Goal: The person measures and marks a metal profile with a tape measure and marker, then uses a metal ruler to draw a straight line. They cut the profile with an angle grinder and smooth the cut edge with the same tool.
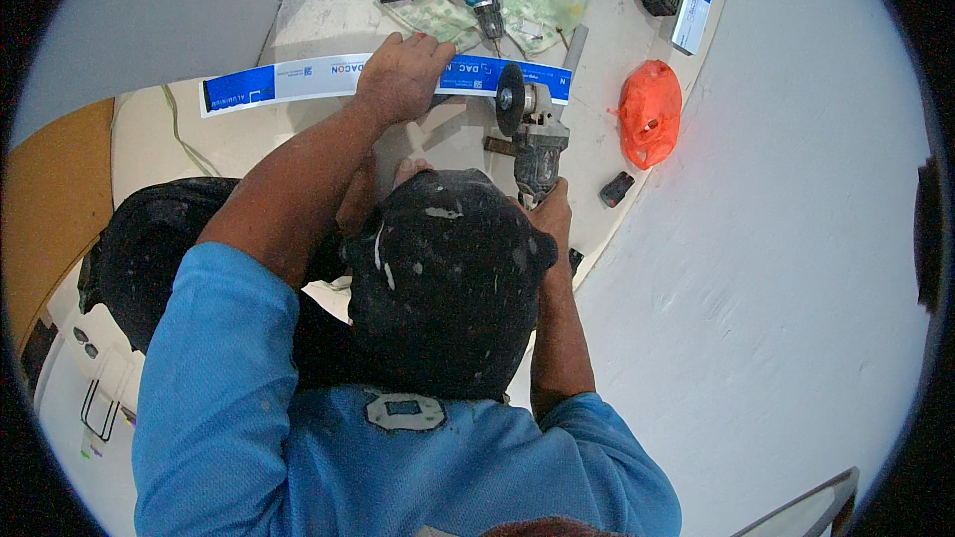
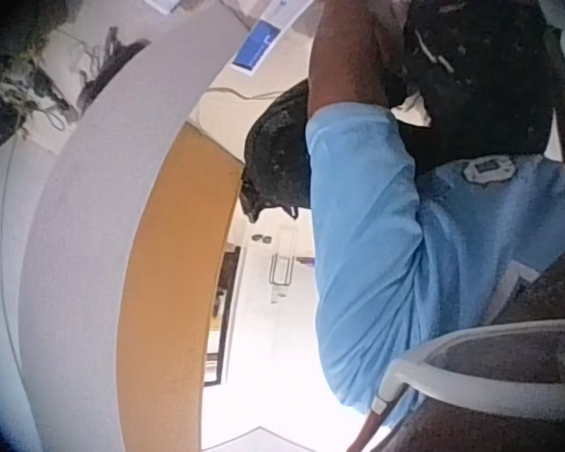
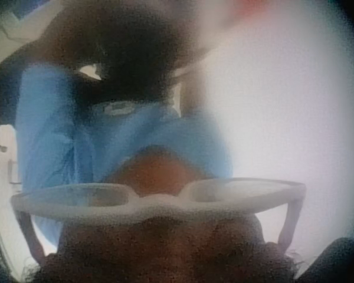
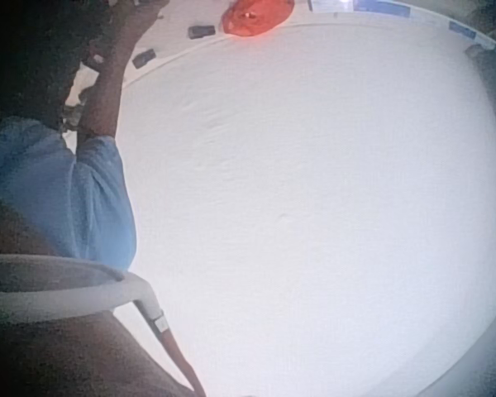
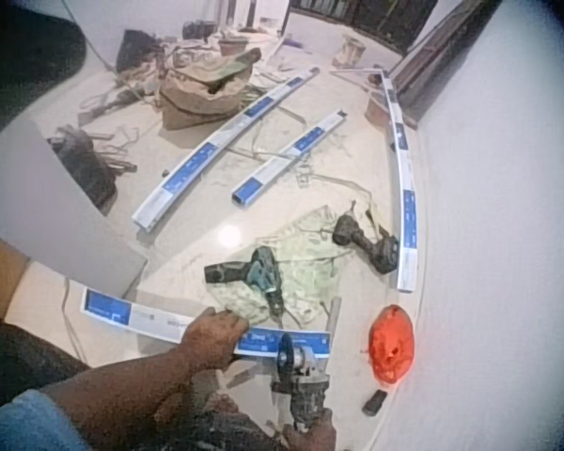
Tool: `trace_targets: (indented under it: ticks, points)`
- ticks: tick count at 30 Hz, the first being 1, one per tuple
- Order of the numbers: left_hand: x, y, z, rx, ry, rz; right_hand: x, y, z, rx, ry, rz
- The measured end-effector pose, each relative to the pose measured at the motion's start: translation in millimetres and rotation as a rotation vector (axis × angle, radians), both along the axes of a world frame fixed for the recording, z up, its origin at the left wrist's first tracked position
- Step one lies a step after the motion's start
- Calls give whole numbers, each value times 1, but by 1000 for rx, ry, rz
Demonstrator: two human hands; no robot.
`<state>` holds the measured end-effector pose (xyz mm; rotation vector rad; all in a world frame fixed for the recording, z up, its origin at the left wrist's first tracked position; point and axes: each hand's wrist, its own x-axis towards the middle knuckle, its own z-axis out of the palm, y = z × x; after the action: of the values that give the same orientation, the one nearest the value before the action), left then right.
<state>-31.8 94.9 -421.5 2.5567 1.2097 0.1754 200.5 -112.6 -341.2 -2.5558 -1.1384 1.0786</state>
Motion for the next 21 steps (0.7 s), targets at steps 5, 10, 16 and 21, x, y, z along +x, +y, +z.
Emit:
trace_targets:
  ticks: [5, 10, 16, 21]
  points:
    - [-2, 1, -6, 66, 0, -24, 2, 4, 4, -7, 21, 6]
    - [-2, 2, -3, 19, 11, -21, 2, 7, 5, -9, 24, 3]
    - [1, 0, 4, 12, 10, -9, 3, 14, 9, -59, 15, 4]
    - [0, 1, 1, 17, 70, -26, 4, 12, 9, -36, 1, 23]
